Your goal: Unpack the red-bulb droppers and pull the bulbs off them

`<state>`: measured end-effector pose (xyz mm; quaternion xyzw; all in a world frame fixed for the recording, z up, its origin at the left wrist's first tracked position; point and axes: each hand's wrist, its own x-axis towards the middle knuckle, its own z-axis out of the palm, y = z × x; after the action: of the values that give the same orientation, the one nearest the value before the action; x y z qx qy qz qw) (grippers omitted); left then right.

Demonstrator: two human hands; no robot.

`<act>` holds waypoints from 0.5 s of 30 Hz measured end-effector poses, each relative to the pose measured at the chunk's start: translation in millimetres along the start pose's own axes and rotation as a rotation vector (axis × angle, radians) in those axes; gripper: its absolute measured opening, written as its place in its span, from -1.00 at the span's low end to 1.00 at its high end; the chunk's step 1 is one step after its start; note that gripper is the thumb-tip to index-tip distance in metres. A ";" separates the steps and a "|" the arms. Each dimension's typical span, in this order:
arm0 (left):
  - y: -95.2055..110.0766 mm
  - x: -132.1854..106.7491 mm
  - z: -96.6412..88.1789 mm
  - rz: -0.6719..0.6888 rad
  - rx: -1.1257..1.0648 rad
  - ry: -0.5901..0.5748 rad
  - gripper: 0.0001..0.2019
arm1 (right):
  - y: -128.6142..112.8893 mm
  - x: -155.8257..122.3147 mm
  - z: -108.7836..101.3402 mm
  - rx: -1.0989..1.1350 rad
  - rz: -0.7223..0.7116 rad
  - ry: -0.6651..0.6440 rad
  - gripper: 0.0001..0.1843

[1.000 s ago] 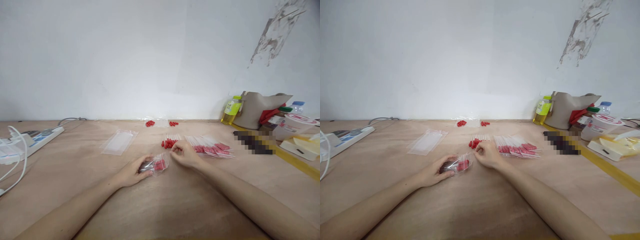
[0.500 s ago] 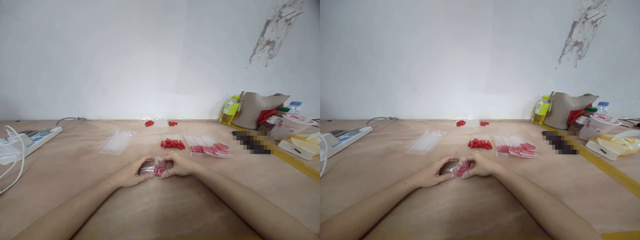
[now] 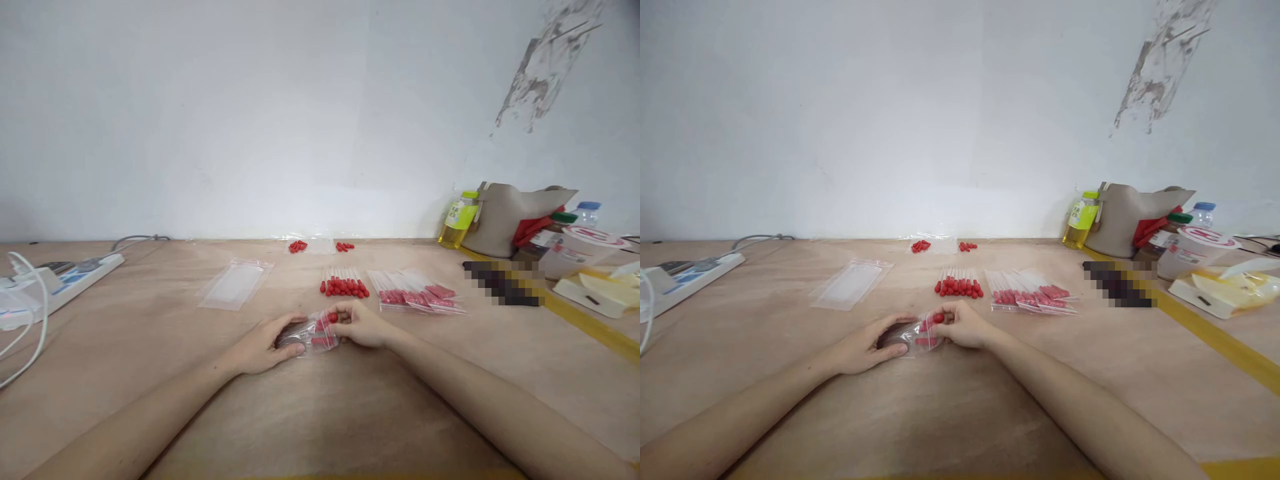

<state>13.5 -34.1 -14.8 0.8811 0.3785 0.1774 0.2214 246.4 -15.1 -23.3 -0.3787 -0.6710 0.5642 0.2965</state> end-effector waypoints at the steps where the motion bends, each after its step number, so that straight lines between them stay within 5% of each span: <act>1: -0.2 -0.1 0.0 -0.009 0.001 -0.002 -0.51 | -0.3 -0.2 -3.1 0.026 0.066 0.033 -0.77; 9: 0.6 -1.1 -0.3 -0.030 0.015 0.004 -0.51 | -0.1 0.7 -11.4 0.460 0.209 0.106 -0.86; 15: 0.2 -1.6 -0.7 -0.032 0.011 0.002 -0.51 | -18.1 0.3 -25.3 0.265 0.061 0.319 -0.86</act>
<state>12.3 -35.2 -14.3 0.8759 0.3939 0.1726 0.2189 264.0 -2.7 -0.8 -0.4407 -0.5238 0.5893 0.4291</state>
